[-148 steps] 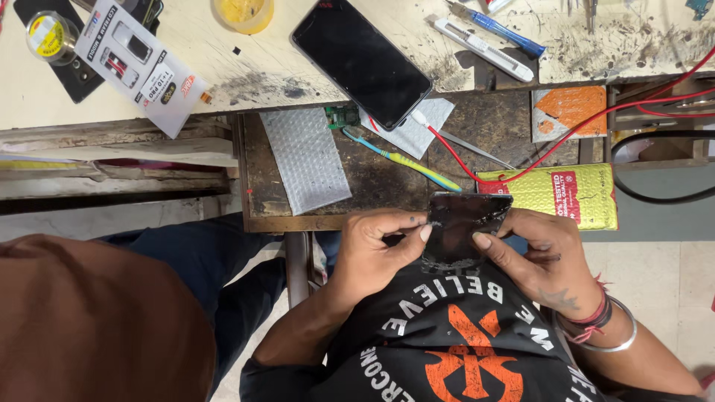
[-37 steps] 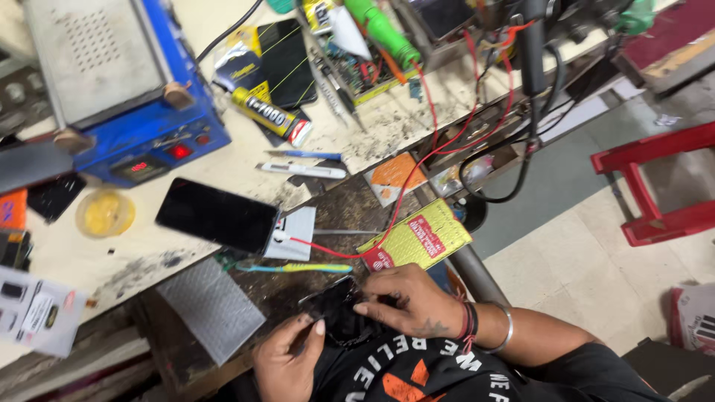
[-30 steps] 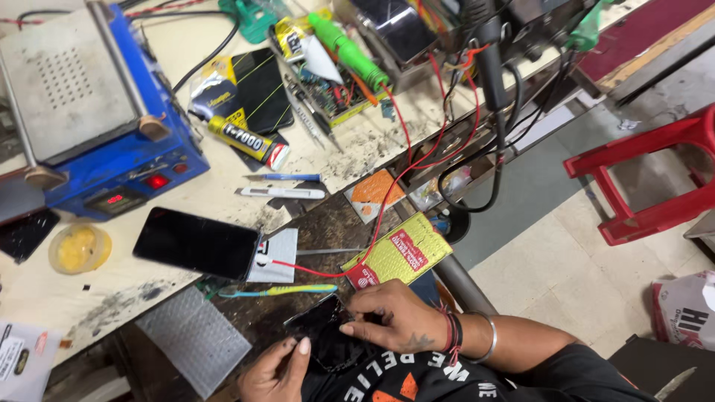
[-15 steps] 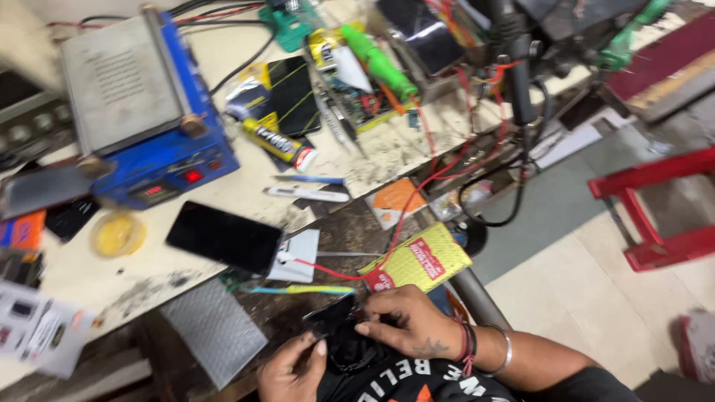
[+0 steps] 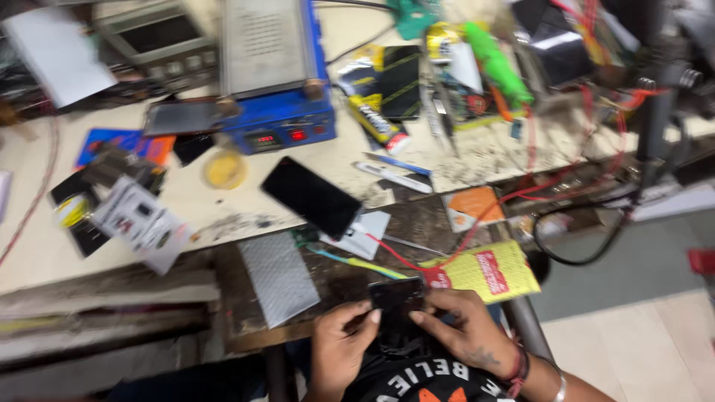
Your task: The person holds a smartphone with a shattered screen and uses a small blue plastic scraper to pry and scrape the broken glass off the display. They work the tool along the cracked panel, peel away loosened glass fragments, and finally hold up the phone whose screen powers on showing a boot logo.
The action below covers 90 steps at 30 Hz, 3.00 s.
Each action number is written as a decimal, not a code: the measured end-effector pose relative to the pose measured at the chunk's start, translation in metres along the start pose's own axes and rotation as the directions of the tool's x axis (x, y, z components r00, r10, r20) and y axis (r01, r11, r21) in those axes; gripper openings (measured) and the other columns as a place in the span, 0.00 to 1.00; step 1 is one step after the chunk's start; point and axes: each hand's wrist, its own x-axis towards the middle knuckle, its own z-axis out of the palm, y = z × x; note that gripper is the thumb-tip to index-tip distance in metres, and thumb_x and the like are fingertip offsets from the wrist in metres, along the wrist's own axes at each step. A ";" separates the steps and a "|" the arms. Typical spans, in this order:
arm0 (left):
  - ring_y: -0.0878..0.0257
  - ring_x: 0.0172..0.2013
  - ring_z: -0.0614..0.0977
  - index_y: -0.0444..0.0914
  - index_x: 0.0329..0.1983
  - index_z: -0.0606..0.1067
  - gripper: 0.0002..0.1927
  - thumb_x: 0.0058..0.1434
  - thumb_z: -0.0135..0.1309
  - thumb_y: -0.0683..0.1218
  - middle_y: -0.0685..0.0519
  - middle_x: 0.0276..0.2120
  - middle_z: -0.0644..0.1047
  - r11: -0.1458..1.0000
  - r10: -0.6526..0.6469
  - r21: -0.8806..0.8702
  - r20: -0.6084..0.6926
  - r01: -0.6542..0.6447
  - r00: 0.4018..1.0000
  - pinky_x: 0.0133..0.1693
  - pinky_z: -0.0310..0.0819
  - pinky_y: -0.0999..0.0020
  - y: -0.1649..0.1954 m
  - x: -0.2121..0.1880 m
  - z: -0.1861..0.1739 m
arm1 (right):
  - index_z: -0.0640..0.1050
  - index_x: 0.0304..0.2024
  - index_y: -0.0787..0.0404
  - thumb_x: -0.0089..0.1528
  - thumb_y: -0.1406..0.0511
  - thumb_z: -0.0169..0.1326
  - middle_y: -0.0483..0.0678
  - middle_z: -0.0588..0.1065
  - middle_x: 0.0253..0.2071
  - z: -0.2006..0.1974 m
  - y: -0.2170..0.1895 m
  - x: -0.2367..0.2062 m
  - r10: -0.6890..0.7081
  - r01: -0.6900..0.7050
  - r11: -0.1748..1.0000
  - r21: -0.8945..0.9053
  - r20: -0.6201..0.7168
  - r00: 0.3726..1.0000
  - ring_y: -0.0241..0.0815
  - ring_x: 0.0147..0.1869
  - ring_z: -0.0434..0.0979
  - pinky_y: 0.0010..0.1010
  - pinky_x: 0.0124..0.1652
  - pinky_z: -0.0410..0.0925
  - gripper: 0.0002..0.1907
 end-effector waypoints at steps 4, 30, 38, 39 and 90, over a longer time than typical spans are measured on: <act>0.73 0.29 0.81 0.27 0.40 0.82 0.10 0.57 0.66 0.39 0.52 0.30 0.84 0.998 0.057 -0.009 0.031 -0.056 0.998 0.31 0.77 0.77 0.002 0.002 -0.001 | 0.74 0.24 0.65 0.57 0.67 0.65 0.48 0.71 0.19 0.006 0.010 0.000 0.005 -0.007 0.999 -0.048 -0.050 0.999 0.41 0.22 0.69 0.31 0.26 0.65 0.13; 0.73 0.33 0.82 0.29 0.41 0.83 0.09 0.60 0.65 0.39 0.52 0.34 0.84 0.996 0.018 -0.092 -0.007 -0.019 1.000 0.34 0.78 0.78 0.011 -0.004 -0.005 | 0.73 0.23 0.66 0.57 0.69 0.64 0.44 0.69 0.18 0.015 0.013 -0.001 0.130 -0.130 0.991 0.041 0.019 0.991 0.30 0.24 0.63 0.26 0.24 0.61 0.13; 0.71 0.37 0.83 0.29 0.46 0.81 0.11 0.61 0.63 0.38 0.52 0.38 0.84 0.988 -0.057 -0.143 0.049 0.064 0.997 0.40 0.80 0.75 0.008 -0.005 -0.012 | 0.73 0.22 0.66 0.57 0.67 0.64 0.45 0.67 0.17 0.019 0.001 0.007 0.129 -0.129 0.991 -0.033 0.017 0.991 0.29 0.23 0.61 0.25 0.24 0.60 0.14; 0.72 0.39 0.83 0.30 0.49 0.80 0.13 0.62 0.62 0.39 0.53 0.40 0.84 0.983 -0.097 -0.149 0.072 0.107 0.993 0.41 0.80 0.75 0.010 -0.003 -0.015 | 0.73 0.22 0.65 0.59 0.67 0.63 0.44 0.67 0.17 0.020 0.000 0.008 0.118 -0.118 0.993 0.000 0.031 0.992 0.28 0.25 0.62 0.23 0.26 0.62 0.14; 0.56 0.41 0.81 0.47 0.35 0.80 0.06 0.59 0.53 0.46 0.54 0.35 0.79 -0.113 0.220 0.765 0.642 -0.634 0.735 0.41 0.72 0.56 0.142 0.100 0.038 | 0.73 0.21 0.64 0.54 0.68 0.67 0.45 0.69 0.18 0.017 0.025 -0.010 0.140 -0.141 0.989 0.040 0.041 0.989 0.33 0.27 0.63 0.27 0.28 0.65 0.15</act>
